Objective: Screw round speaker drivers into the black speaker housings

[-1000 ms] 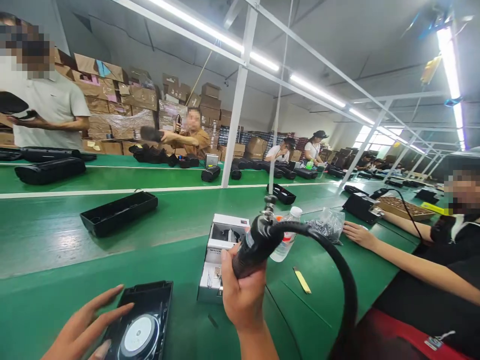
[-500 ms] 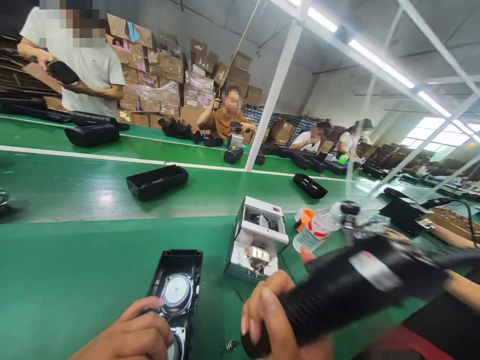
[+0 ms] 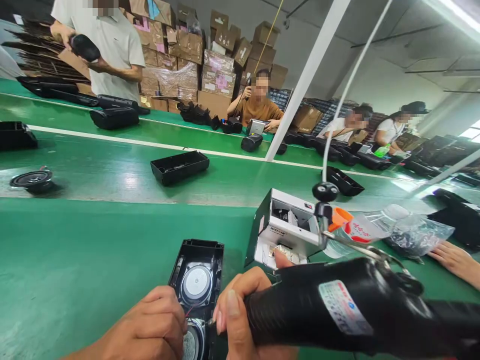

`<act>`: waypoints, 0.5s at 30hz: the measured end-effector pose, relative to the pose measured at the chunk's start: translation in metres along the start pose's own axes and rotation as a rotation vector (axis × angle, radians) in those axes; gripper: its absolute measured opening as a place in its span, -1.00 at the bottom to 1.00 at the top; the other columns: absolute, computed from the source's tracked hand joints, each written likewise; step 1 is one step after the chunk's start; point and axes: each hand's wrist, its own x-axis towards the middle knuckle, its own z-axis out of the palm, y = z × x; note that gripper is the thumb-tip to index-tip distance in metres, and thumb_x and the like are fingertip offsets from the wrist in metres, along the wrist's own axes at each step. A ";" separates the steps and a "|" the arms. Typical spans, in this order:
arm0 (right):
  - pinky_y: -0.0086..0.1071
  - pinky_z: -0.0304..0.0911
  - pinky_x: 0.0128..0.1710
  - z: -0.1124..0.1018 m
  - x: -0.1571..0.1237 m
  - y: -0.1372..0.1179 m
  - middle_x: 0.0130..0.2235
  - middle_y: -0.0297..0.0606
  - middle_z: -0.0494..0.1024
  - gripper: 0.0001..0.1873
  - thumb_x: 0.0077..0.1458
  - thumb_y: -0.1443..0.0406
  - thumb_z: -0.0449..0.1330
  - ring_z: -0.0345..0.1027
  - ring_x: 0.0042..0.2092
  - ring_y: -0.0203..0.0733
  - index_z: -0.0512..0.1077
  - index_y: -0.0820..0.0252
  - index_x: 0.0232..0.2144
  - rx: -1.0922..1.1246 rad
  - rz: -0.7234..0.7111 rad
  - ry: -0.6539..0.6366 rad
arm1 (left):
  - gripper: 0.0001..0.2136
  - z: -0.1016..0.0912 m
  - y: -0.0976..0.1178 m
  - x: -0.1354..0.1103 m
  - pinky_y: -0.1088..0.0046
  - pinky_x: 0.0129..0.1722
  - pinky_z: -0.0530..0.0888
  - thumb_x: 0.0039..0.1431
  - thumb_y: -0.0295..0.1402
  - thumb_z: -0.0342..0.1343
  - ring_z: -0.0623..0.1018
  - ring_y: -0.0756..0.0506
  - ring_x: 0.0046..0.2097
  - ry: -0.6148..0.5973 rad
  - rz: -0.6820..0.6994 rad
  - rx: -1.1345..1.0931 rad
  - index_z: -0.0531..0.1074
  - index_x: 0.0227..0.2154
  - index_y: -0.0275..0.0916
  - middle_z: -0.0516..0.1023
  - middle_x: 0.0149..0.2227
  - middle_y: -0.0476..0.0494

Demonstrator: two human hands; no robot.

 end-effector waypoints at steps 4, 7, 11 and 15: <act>-0.33 0.25 -0.46 -0.003 -0.001 0.006 -0.46 -0.57 0.39 -0.32 0.44 0.19 0.32 0.28 -0.50 -0.27 0.12 -0.27 0.43 -0.059 0.016 -0.041 | -0.75 0.002 0.000 -0.001 0.22 -0.01 0.46 0.68 -0.18 -0.21 0.67 -0.12 -0.15 0.034 0.009 0.009 0.34 -0.09 -0.07 0.69 -0.24 -0.04; -0.32 0.26 -0.47 -0.004 -0.001 0.010 -0.45 -0.56 0.40 -0.32 0.44 0.18 0.31 0.28 -0.51 -0.27 0.11 -0.26 0.42 -0.076 0.017 -0.055 | -0.84 0.003 0.001 -0.001 0.23 0.00 0.45 0.66 -0.23 -0.07 0.66 -0.11 -0.16 0.046 0.005 0.012 0.36 -0.10 -0.07 0.69 -0.24 -0.01; -0.34 0.27 -0.49 -0.003 -0.002 0.013 -0.47 -0.57 0.36 -0.33 0.42 0.15 0.33 0.27 -0.52 -0.28 0.13 -0.25 0.41 -0.069 0.021 -0.048 | -0.78 0.004 0.002 0.000 0.23 -0.04 0.44 0.68 -0.20 -0.09 0.66 -0.11 -0.18 0.070 0.005 0.016 0.37 -0.14 -0.09 0.68 -0.26 -0.01; -0.35 0.26 -0.48 0.000 -0.004 0.014 -0.46 -0.57 0.35 -0.36 0.43 0.14 0.32 0.26 -0.51 -0.29 0.15 -0.25 0.41 -0.085 0.059 -0.036 | -0.60 0.006 0.002 0.001 0.23 -0.05 0.46 0.73 -0.14 -0.31 0.66 -0.11 -0.17 0.091 0.020 0.034 0.39 -0.13 -0.11 0.70 -0.27 -0.04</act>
